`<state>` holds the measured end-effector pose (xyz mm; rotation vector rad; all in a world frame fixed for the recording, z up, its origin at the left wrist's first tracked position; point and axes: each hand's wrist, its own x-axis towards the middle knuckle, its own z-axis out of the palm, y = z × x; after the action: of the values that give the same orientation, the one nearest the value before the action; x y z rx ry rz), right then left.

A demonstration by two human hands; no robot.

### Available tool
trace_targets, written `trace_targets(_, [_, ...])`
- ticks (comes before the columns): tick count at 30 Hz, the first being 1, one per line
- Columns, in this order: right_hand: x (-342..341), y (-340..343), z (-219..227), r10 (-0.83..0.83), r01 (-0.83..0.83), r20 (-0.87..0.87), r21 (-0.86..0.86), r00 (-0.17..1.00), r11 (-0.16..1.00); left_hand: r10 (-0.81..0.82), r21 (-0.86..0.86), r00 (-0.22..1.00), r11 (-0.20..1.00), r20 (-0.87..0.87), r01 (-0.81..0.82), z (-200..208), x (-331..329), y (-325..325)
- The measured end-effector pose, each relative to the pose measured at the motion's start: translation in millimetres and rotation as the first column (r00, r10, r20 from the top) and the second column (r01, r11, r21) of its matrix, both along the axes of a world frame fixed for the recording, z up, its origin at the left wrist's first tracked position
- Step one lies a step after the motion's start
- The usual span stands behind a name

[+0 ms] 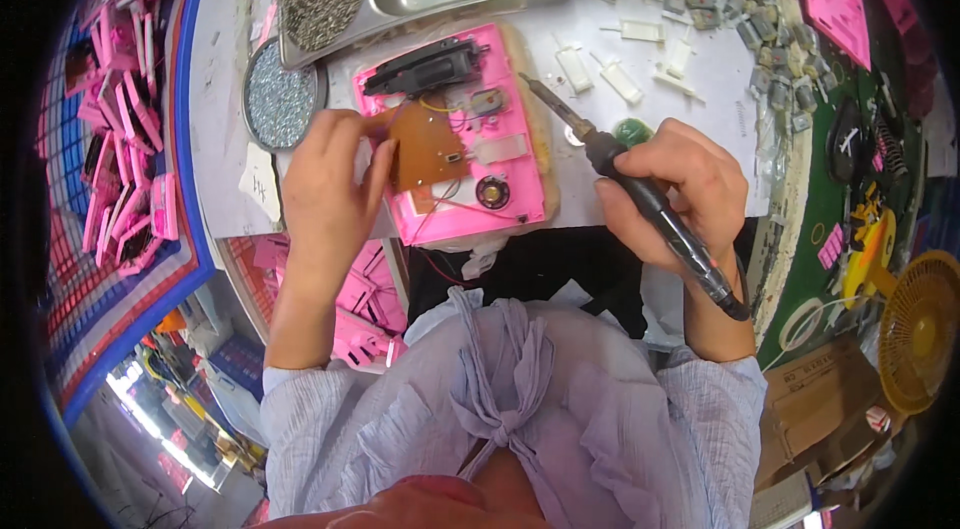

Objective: Assembling electronic toy components by soldering wires and screwing parts together on a factory workbench.

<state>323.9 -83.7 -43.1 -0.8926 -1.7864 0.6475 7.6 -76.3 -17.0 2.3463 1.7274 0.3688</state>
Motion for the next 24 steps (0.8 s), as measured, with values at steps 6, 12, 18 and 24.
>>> trace_targets(6, [-10,2,8,-0.002,0.002,-0.013,-0.004,1.000,1.000,0.019,0.031,0.993,0.999,-0.121,-0.015,1,3,0])
trace_targets(12, [-16,3,11,-0.003,0.003,-0.022,-0.007,1.000,1.000,-0.020,0.028,0.981,0.999,-0.192,0.026,1,2,12])
trace_targets(18, [-21,5,12,0.004,-0.004,-0.040,0.010,0.999,1.000,-0.111,-0.016,0.957,0.994,-0.267,0.110,8,2,24])
trace_targets(24, [-26,9,8,0.031,-0.032,-0.032,-0.021,0.999,0.999,-0.006,-0.023,1.000,1.000,-0.013,0.006,17,4,26])
